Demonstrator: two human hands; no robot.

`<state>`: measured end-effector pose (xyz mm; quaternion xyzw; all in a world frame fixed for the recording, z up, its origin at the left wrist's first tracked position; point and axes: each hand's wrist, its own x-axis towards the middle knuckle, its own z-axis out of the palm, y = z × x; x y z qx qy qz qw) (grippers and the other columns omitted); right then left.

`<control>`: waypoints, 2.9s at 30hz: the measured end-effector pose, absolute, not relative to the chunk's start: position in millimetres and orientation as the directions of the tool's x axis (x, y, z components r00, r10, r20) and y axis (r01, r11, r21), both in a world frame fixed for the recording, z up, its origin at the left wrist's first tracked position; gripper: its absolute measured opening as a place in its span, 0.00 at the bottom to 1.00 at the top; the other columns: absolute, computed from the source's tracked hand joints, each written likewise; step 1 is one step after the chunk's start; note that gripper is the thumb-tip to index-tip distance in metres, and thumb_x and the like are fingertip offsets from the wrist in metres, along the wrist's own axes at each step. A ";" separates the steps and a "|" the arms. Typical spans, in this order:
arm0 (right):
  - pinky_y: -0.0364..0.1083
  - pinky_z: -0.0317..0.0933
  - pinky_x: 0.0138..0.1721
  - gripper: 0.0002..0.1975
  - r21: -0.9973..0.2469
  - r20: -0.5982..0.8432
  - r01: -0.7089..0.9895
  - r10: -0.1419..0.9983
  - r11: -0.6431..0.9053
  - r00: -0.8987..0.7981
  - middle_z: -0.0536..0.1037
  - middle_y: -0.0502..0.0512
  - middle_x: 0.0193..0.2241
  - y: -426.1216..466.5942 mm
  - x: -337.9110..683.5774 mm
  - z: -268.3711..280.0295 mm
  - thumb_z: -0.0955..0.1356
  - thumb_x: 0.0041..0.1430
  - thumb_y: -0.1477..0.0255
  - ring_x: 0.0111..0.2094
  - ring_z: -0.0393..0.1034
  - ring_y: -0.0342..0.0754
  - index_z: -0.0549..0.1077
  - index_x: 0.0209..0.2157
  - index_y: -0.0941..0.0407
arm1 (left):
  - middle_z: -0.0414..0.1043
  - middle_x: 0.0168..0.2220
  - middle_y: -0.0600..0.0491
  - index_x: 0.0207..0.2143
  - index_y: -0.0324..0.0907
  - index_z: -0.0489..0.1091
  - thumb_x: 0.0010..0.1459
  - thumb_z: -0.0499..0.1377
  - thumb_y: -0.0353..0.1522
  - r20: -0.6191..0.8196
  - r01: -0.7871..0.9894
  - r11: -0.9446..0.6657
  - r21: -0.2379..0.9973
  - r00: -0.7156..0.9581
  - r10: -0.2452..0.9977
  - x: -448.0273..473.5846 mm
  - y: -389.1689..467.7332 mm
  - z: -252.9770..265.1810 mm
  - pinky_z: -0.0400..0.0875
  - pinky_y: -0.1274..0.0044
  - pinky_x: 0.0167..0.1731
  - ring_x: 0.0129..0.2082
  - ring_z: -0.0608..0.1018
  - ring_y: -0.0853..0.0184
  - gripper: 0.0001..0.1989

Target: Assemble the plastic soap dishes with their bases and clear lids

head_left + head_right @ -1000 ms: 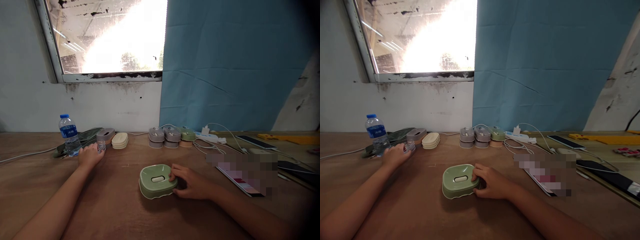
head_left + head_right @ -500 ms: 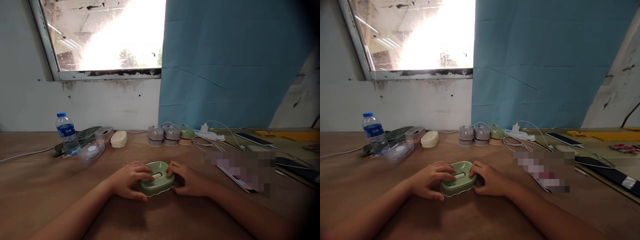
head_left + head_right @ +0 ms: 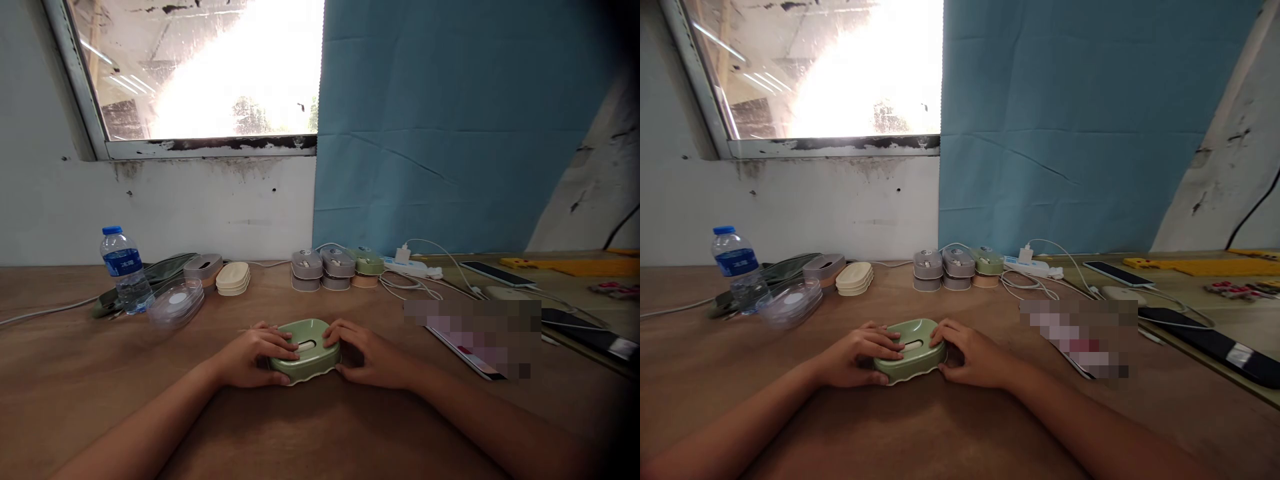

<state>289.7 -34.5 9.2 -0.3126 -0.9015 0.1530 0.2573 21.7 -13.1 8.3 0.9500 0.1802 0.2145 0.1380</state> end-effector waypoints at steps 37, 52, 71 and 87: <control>0.47 0.60 0.46 0.16 -0.398 0.420 0.465 0.607 0.791 -0.674 0.70 0.56 0.42 -30.1 292.2 5.2 0.68 0.47 0.76 0.44 0.65 0.48 0.68 0.41 0.55 | 0.73 0.43 0.50 0.45 0.45 0.69 0.50 0.60 0.38 0.377 0.276 -0.869 0.410 0.816 0.438 18.8 -14.9 8.7 0.57 0.71 0.49 0.49 0.70 0.62 0.18; 0.48 0.59 0.45 0.16 -0.259 0.456 0.531 0.587 0.807 -0.669 0.73 0.54 0.41 -26.0 292.0 2.2 0.69 0.45 0.74 0.43 0.67 0.49 0.68 0.39 0.54 | 0.74 0.43 0.51 0.45 0.46 0.69 0.52 0.58 0.38 0.388 0.292 -0.864 0.411 0.801 0.455 21.1 -18.2 9.9 0.57 0.71 0.49 0.48 0.70 0.62 0.17; 0.49 0.58 0.43 0.20 -0.136 0.482 0.573 0.559 0.809 -0.675 0.74 0.55 0.39 -29.0 287.3 4.0 0.69 0.42 0.69 0.40 0.68 0.51 0.66 0.40 0.55 | 0.75 0.40 0.49 0.43 0.43 0.70 0.52 0.57 0.40 0.446 0.314 -0.851 0.422 0.745 0.496 24.7 -19.4 7.4 0.58 0.70 0.48 0.46 0.72 0.61 0.17; 0.51 0.57 0.50 0.38 -0.230 0.496 0.627 0.644 0.744 -0.582 0.59 0.59 0.54 -36.5 284.8 3.0 0.67 0.48 0.69 0.53 0.57 0.53 0.45 0.57 0.52 | 0.75 0.38 0.48 0.42 0.39 0.69 0.53 0.56 0.36 0.562 0.308 -0.900 0.308 0.705 0.433 19.2 -17.1 8.3 0.66 0.74 0.42 0.38 0.75 0.65 0.15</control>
